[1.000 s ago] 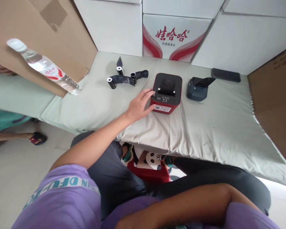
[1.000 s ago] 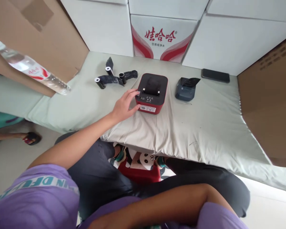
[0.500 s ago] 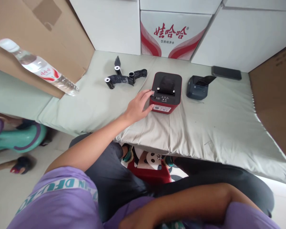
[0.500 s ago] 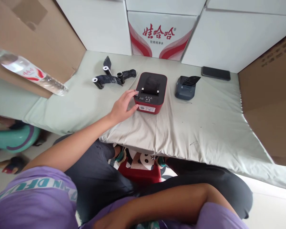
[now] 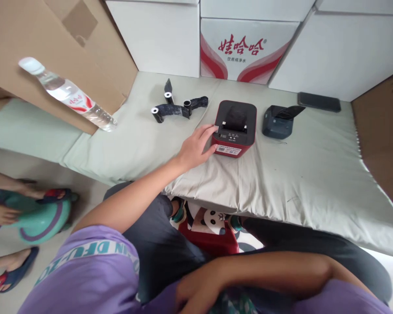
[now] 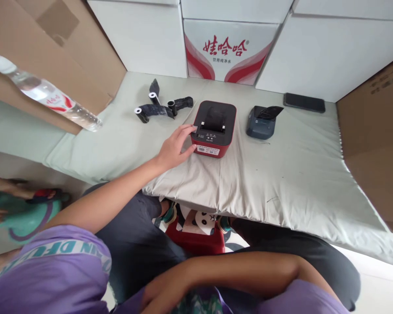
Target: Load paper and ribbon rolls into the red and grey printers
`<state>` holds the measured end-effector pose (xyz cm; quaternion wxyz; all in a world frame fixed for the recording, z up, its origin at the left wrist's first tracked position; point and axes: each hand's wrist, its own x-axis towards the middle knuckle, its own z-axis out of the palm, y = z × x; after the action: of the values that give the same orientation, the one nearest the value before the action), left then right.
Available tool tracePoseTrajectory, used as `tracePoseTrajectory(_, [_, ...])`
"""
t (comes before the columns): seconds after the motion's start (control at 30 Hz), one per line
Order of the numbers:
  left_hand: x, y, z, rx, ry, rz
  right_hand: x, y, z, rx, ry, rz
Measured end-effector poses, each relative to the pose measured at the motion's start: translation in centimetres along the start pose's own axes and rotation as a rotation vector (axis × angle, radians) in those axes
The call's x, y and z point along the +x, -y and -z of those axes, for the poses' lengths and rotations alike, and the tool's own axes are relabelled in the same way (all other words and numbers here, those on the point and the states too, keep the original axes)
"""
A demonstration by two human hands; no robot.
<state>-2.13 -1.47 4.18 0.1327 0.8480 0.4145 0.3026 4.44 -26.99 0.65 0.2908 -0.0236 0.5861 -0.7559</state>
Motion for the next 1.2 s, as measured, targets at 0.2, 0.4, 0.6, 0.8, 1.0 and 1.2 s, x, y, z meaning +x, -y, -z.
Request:
tracePoseTrajectory(0.2, [0.0, 0.1, 0.2, 0.0, -0.018, -0.025, -12.1, 4.0, 3.5, -0.281, -1.226, 0.335])
tracePoseTrajectory(0.4, [0.2, -0.5, 0.6, 0.041, -0.014, 0.018, -22.3, 0.2, 7.9, -0.887, -2.43, 0.476])
tracePoseTrajectory(0.6, [0.5, -0.9, 0.8, 0.061, 0.082, 0.141, -24.4, -4.7, 12.0, -0.665, -2.395, 0.2])
tracePoseTrajectory(0.8, [0.8, -1.2, 1.3, 0.075, 0.085, 0.177, -23.6, -4.9, 12.9, -0.685, -2.322, 0.268])
tracePoseTrajectory(1.0, [1.7, -1.5, 1.6, 0.053, 0.057, 0.198, -23.7, -4.8, 12.8, -0.702, -2.32, 0.267])
tracePoseTrajectory(1.2, [2.3, -1.5, 1.9, 0.052, 0.055, 0.232, -23.7, -5.1, 12.9, -0.712, -2.311, 0.212])
